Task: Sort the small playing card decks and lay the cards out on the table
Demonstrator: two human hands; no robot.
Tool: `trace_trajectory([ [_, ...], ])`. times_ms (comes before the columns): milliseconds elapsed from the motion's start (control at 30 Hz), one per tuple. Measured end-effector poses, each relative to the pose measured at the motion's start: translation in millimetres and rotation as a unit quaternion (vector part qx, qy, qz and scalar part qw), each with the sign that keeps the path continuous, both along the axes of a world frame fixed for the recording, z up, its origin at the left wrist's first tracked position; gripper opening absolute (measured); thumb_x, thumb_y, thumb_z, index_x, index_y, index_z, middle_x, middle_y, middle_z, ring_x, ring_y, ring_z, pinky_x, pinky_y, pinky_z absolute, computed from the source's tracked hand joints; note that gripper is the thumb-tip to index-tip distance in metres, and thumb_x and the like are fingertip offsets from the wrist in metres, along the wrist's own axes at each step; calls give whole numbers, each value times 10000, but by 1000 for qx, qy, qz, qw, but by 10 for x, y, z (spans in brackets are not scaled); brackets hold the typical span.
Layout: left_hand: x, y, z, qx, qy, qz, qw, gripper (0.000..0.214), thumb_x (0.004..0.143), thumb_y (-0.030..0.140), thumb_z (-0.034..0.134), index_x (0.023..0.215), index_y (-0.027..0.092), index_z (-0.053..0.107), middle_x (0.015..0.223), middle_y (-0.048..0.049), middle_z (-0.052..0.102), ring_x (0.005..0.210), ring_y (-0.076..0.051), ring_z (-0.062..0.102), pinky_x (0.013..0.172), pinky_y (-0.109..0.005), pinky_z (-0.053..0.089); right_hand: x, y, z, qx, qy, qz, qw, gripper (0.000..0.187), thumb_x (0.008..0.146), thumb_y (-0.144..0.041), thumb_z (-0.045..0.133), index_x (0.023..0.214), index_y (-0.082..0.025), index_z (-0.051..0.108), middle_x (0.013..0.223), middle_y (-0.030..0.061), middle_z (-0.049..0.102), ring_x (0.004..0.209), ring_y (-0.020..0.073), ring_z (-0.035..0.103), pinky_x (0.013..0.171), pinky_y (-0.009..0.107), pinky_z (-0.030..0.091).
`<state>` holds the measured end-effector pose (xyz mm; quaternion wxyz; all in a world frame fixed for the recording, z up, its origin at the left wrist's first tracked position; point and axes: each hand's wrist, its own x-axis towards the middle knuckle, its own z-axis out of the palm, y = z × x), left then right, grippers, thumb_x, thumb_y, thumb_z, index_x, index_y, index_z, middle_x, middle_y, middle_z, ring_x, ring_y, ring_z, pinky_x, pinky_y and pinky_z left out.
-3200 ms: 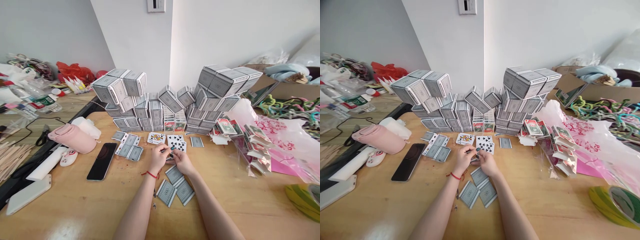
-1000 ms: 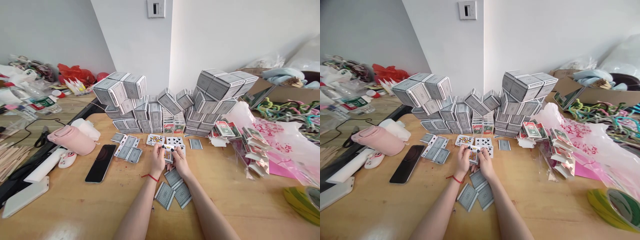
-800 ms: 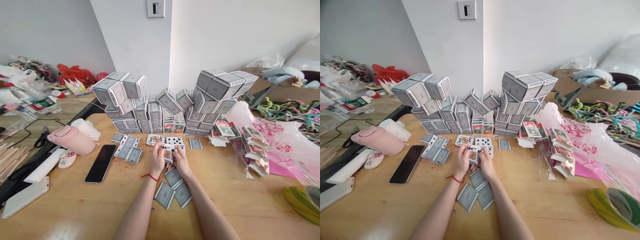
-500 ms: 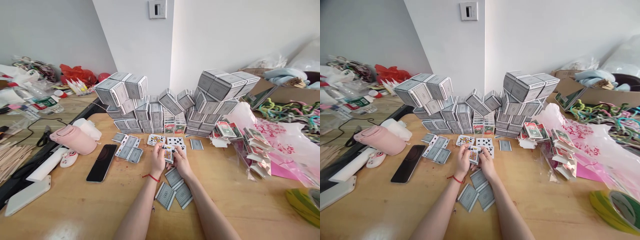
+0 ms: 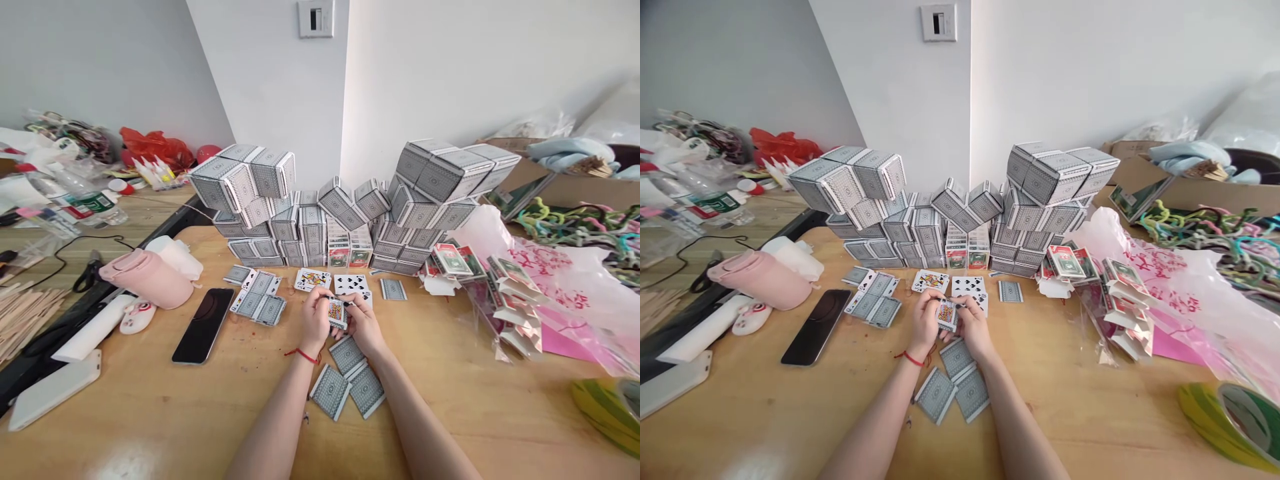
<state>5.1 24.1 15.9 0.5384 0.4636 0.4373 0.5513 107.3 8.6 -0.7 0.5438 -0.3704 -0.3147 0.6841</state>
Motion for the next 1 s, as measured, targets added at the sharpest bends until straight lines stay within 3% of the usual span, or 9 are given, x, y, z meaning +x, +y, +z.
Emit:
trace_trajectory([
  [267,22,-18,-6,-24,-63,-69,995,136,773,334,414,752,199,417,422,95,350,236,-66,348,253,-178,252,6,4,-27,-8,2,-2,1000,147,713,-304,526,825,-232,463,535,-48,583,432,160,569,344,242,415],
  [433,6,26,-80,-16,-1,-31,999,174,749,349,496,733,185,443,484,72,424,292,-49,364,306,-182,283,37,-10,2,-19,25,12,999,168,691,-293,539,823,-233,455,604,-33,605,446,164,581,326,238,412],
  [633,-16,9,-81,0,53,-29,998,195,749,372,499,710,182,481,496,43,448,359,-66,395,359,-198,308,-7,-2,18,-61,7,-2,998,226,738,-426,536,797,-238,425,678,3,636,440,171,584,275,223,367],
  [867,-45,7,-75,3,64,-37,997,220,761,371,483,663,173,482,487,43,409,366,-65,385,351,-193,281,68,-2,47,-62,31,99,993,253,721,-391,585,817,-205,442,640,3,634,475,167,602,339,235,430],
  [1000,-32,16,-60,1,75,-46,996,216,753,357,497,658,164,491,501,44,414,355,-52,358,339,-186,260,104,-5,16,-44,33,107,993,264,719,-383,607,773,-202,422,605,-18,617,450,145,596,367,223,443],
])
